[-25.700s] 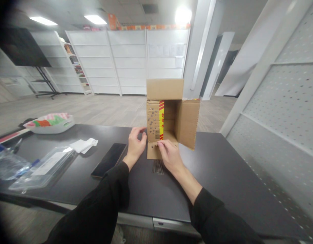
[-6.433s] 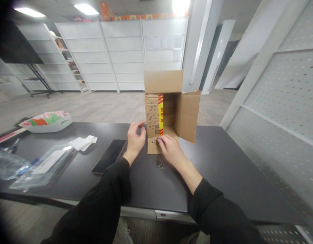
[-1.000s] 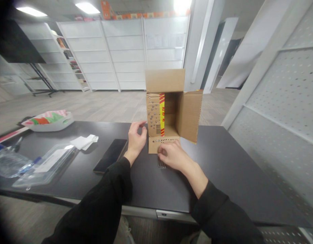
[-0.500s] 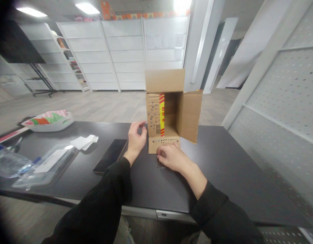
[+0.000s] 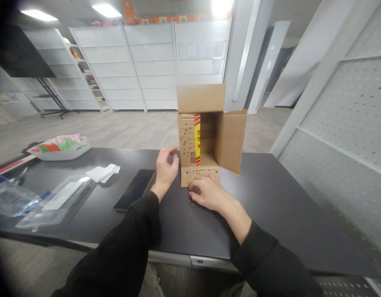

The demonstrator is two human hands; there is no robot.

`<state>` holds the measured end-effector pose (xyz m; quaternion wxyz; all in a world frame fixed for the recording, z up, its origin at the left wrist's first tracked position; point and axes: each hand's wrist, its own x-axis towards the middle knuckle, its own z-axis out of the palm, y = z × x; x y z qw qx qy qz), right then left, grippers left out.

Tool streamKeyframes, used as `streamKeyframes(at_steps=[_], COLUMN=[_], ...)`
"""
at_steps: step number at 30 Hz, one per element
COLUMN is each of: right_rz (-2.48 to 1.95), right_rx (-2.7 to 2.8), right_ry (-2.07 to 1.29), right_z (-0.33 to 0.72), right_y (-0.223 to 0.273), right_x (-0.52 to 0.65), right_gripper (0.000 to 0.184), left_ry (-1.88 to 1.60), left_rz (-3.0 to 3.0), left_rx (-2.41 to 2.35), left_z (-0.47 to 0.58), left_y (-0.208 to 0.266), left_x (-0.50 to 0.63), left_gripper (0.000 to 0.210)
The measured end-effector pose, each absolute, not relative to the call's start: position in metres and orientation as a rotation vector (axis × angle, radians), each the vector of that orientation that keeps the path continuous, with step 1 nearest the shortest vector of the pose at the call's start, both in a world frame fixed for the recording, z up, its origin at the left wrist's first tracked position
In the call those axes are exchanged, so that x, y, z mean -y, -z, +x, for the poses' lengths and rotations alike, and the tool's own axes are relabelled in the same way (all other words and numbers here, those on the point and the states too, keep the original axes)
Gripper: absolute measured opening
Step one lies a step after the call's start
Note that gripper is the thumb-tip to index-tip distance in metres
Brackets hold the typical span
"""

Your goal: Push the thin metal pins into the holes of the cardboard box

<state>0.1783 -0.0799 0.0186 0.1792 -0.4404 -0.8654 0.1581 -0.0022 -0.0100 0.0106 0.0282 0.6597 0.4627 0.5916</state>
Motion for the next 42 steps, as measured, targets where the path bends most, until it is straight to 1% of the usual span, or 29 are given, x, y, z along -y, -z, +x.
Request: streamKeyframes(at_steps=[10, 16, 29, 33, 42], right_rz=[-1.221, -1.225, -1.212, -1.183, -1.174], right_rx=[2.465, 2.497, 2.511, 2.522, 2.586], right_ry=[-0.446, -0.488, -0.443, -0.447, -0.432], right_z=[0.177, 0.176, 0.172, 0.173, 0.178], right_y=[-0.023, -0.025, -0.025, -0.028, -0.031], right_x=[0.084, 0.086, 0.087, 0.09, 0.094], right_gripper=[0.009, 0.009, 0.008, 0.013, 0.032], left_ry=[-1.827, -1.811, -1.825, -1.816, -1.811], left_rz=[2.048, 2.039, 2.04, 2.034, 2.036], left_rx=[-1.441, -1.453, -1.429, -1.444, -1.465], left_z=[-0.002, -0.002, -0.002, -0.002, -0.002], left_y=[-0.011, -0.011, -0.011, -0.011, -0.012], left_x=[0.01, 0.01, 0.01, 0.01, 0.011], left_gripper=[0.026, 0.026, 0.026, 0.025, 0.026])
